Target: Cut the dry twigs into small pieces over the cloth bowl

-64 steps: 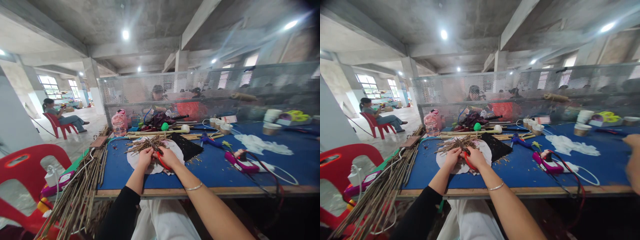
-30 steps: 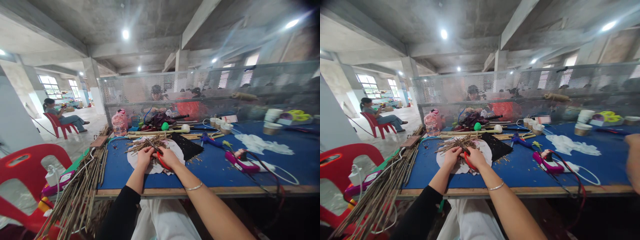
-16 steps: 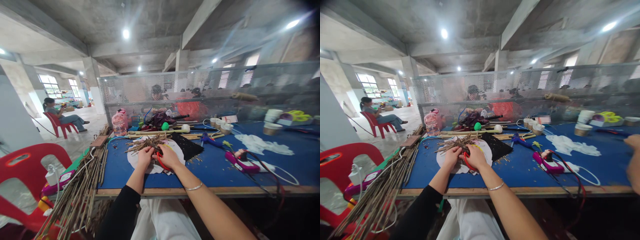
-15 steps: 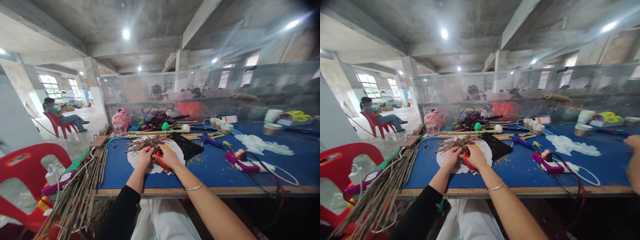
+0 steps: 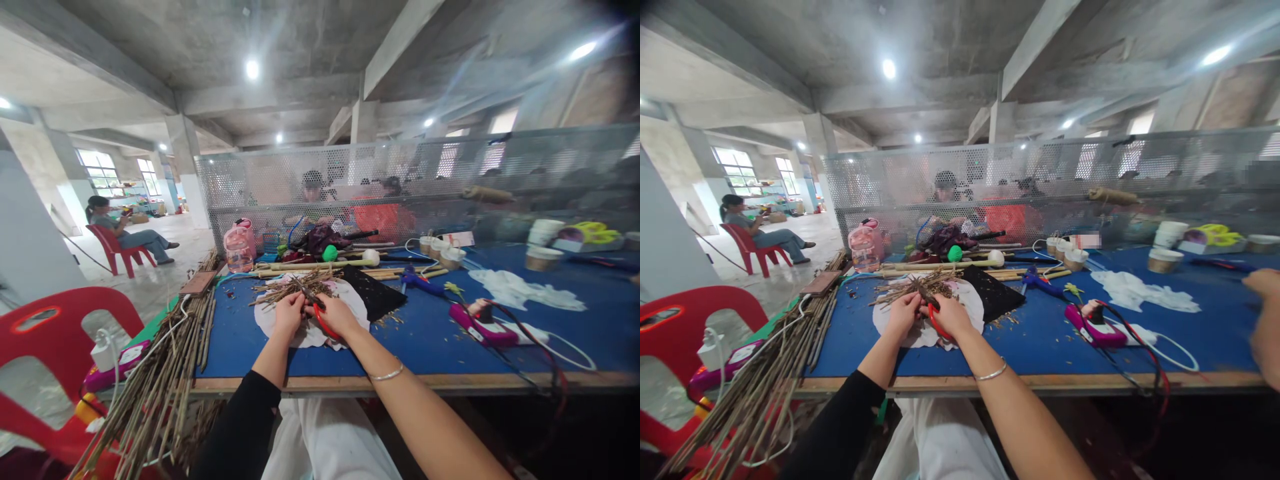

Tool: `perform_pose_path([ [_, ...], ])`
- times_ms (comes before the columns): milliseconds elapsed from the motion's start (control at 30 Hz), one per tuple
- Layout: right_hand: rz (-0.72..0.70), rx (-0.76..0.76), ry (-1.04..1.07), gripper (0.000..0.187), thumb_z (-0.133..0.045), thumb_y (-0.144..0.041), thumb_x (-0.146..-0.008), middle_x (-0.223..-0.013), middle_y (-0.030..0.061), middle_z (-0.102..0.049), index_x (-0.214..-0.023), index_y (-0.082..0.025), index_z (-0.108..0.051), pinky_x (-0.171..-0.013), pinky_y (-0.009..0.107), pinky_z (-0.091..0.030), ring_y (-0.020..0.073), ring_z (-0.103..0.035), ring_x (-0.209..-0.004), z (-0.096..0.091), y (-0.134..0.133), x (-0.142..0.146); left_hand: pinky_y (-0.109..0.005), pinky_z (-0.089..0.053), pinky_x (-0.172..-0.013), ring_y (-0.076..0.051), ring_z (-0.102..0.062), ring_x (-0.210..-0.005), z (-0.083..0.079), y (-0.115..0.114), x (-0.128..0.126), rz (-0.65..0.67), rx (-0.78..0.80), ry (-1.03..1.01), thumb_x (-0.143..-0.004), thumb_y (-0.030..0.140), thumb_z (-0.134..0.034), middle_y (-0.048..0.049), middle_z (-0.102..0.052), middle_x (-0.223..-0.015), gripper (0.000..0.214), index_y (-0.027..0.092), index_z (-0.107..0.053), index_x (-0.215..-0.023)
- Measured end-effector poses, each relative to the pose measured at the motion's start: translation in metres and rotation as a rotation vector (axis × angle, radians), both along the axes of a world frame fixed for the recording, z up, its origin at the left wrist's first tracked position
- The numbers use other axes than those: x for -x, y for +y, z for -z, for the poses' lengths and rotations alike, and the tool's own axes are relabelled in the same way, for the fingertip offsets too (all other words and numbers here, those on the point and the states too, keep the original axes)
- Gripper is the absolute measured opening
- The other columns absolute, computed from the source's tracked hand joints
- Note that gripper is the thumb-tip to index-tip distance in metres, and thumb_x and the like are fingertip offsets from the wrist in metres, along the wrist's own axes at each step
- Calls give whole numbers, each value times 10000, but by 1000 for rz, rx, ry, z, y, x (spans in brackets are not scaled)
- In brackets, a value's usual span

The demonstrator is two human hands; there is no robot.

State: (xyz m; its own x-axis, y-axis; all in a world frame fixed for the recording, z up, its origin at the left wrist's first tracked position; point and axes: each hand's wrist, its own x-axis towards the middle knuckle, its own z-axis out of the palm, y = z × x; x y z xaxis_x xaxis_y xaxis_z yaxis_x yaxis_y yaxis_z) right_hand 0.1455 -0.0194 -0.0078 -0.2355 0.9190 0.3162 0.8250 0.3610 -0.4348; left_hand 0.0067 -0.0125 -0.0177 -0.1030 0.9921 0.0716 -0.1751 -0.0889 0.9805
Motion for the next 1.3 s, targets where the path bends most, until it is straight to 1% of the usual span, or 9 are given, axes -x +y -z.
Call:
perform_pose_path([
  [133, 28, -3, -43, 496, -417, -646, -786, -888, 72, -681, -1012, -236, -580, -632, 263, -365, 217, -623, -822, -3, -3, 1, -164, -354, -394, -60, -476, -437, -1, -1, -1, 13, -3, 6, -745, 307, -578, -22, -614, -668, 234, 120, -638, -872],
  [267, 22, -33, -91, 532, -500, -664, -720, -951, 65, -666, -1037, -240, -552, -646, 268, -364, 230, -609, -873, -8, -9, 3, -176, -382, -417, -78, -503, -459, 1, 1, -1, 28, -46, -17, -743, 306, -560, -10, -586, -618, 181, 129, -585, -710],
  [367, 4, -53, -94, 510, -536, -633, -714, -1000, 67, -650, -1032, -233, -544, -669, 270, -366, 229, -593, -919, -11, -12, 4, -183, -394, -430, -86, -514, -469, 4, 3, 0, 35, -60, -4, -730, 305, -567, -4, -579, -607, 178, 139, -559, -666],
  [533, 42, -20, -105, 439, -473, -607, -776, -920, 57, -668, -1003, -242, -562, -644, 276, -356, 225, -609, -848, -11, -12, 4, -181, -356, -397, -66, -448, -399, 7, 3, 0, 61, -62, 15, -730, 339, -570, 8, -578, -575, 200, 141, -593, -718],
  [733, 68, -38, -10, 455, -444, -585, -803, -981, 65, -660, -1083, -240, -541, -665, 278, -367, 223, -603, -886, -9, -8, 2, -188, -369, -426, -74, -467, -441, 5, 0, -2, 73, -42, 68, -678, 343, -638, -22, -621, -621, 281, 127, -673, -854],
  [900, 33, -65, 14, 542, -507, -605, -753, -1049, 74, -635, -1151, -236, -509, -741, 296, -392, 228, -580, -951, -6, -7, 2, -187, -365, -450, -84, -486, -489, 7, 1, 0, 81, -83, 64, -665, 327, -646, -39, -643, -662, 241, 128, -678, -796],
  [1100, 0, -128, 43, 643, -552, -585, -729, -1155, 134, -575, -1215, -172, -471, -881, 336, -375, 242, -513, -1081, 0, -2, 4, -176, -289, -389, -55, -390, -400, 7, -1, 1, 131, -65, 90, -649, 342, -656, 3, -562, -531, 250, 117, -675, -756],
  [1200, 15, -122, 53, 619, -545, -572, -742, -1175, 124, -569, -1218, -182, -472, -881, 328, -377, 236, -515, -1084, 1, -3, 5, -175, -298, -392, -56, -401, -406, 6, -2, 1, 129, -59, 77, -642, 363, -664, 2, -562, -537, 289, 115, -678, -787],
  [1300, 36, -104, 34, 577, -520, -584, -756, -1132, 90, -602, -1202, -220, -478, -822, 308, -394, 230, -553, -1024, -1, -7, 6, -175, -324, -408, -68, -446, -439, 7, -2, 1, 135, -64, 49, -642, 369, -664, -17, -594, -574, 300, 113, -682, -796],
])
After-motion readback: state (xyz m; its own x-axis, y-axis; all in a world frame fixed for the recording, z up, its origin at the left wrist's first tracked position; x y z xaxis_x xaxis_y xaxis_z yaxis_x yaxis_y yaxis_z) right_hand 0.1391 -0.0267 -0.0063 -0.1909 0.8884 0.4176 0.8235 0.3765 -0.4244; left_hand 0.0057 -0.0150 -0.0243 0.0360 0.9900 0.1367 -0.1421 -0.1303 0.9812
